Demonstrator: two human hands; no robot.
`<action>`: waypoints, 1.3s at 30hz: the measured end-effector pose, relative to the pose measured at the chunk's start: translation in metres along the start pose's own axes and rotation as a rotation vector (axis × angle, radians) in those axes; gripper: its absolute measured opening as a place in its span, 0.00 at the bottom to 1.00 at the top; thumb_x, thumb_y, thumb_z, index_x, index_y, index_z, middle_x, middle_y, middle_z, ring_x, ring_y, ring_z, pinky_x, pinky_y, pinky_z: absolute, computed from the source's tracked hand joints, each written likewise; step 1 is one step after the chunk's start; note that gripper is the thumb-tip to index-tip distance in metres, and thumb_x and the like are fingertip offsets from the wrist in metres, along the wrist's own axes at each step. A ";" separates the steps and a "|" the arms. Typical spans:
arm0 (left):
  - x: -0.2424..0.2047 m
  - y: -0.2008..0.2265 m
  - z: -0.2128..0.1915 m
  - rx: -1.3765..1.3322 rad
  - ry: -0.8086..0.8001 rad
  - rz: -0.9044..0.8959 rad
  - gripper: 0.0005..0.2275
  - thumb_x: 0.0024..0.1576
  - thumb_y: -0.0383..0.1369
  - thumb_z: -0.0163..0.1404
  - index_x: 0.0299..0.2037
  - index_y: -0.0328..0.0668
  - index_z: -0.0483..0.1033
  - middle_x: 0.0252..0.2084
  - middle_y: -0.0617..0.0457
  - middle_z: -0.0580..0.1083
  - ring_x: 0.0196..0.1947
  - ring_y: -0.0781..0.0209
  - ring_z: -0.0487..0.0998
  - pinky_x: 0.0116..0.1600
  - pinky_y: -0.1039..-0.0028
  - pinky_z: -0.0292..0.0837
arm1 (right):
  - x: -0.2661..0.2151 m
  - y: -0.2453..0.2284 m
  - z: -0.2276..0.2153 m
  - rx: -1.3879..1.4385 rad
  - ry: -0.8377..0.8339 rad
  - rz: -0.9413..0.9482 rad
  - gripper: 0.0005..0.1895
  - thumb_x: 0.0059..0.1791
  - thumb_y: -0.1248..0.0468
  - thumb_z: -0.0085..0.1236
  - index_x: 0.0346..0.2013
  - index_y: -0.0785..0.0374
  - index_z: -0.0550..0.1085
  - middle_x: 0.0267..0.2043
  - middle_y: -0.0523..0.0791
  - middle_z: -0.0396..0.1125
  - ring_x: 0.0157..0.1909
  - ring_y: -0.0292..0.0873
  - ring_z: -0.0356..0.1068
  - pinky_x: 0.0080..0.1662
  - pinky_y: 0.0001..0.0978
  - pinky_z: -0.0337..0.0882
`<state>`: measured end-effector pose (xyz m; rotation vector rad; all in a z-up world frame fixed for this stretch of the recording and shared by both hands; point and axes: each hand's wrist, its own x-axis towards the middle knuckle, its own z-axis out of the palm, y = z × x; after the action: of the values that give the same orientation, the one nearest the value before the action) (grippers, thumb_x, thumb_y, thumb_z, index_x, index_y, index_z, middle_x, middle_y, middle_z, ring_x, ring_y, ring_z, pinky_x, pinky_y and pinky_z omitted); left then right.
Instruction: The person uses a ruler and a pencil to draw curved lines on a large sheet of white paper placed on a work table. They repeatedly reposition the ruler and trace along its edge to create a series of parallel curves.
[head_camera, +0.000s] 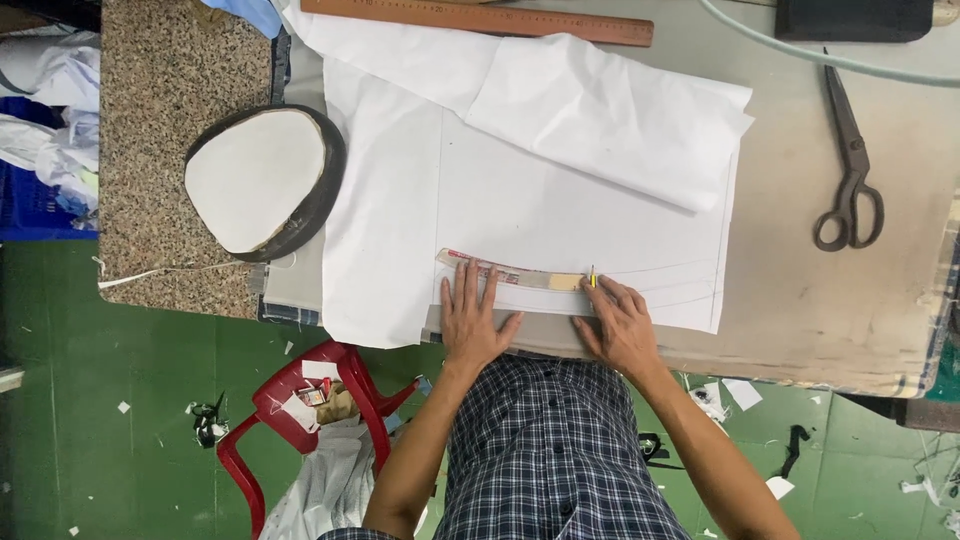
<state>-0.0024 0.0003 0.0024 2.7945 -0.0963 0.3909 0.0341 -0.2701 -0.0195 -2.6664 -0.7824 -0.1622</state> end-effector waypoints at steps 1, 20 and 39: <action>0.001 0.000 -0.002 -0.002 -0.001 0.002 0.34 0.57 0.56 0.46 0.70 0.47 0.63 0.72 0.33 0.56 0.74 0.36 0.53 0.72 0.43 0.42 | -0.001 0.000 0.002 -0.002 -0.001 0.003 0.30 0.50 0.47 0.57 0.64 0.55 0.69 0.62 0.40 0.71 0.68 0.42 0.63 0.66 0.43 0.60; 0.000 0.000 0.002 0.026 -0.004 0.004 0.29 0.57 0.56 0.47 0.68 0.62 0.67 0.73 0.36 0.57 0.74 0.37 0.53 0.72 0.44 0.41 | -0.005 0.003 0.004 -0.017 -0.070 0.020 0.30 0.51 0.45 0.53 0.65 0.51 0.68 0.64 0.37 0.69 0.71 0.39 0.59 0.68 0.42 0.57; -0.001 0.001 0.002 0.015 0.009 0.008 0.29 0.56 0.54 0.49 0.68 0.60 0.67 0.72 0.34 0.58 0.73 0.35 0.54 0.71 0.42 0.43 | -0.007 0.005 0.009 0.005 -0.049 0.002 0.30 0.51 0.46 0.53 0.66 0.52 0.67 0.65 0.38 0.68 0.71 0.41 0.60 0.67 0.44 0.58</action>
<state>-0.0030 -0.0012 0.0010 2.8076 -0.1036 0.4081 0.0314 -0.2741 -0.0310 -2.6751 -0.7946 -0.0949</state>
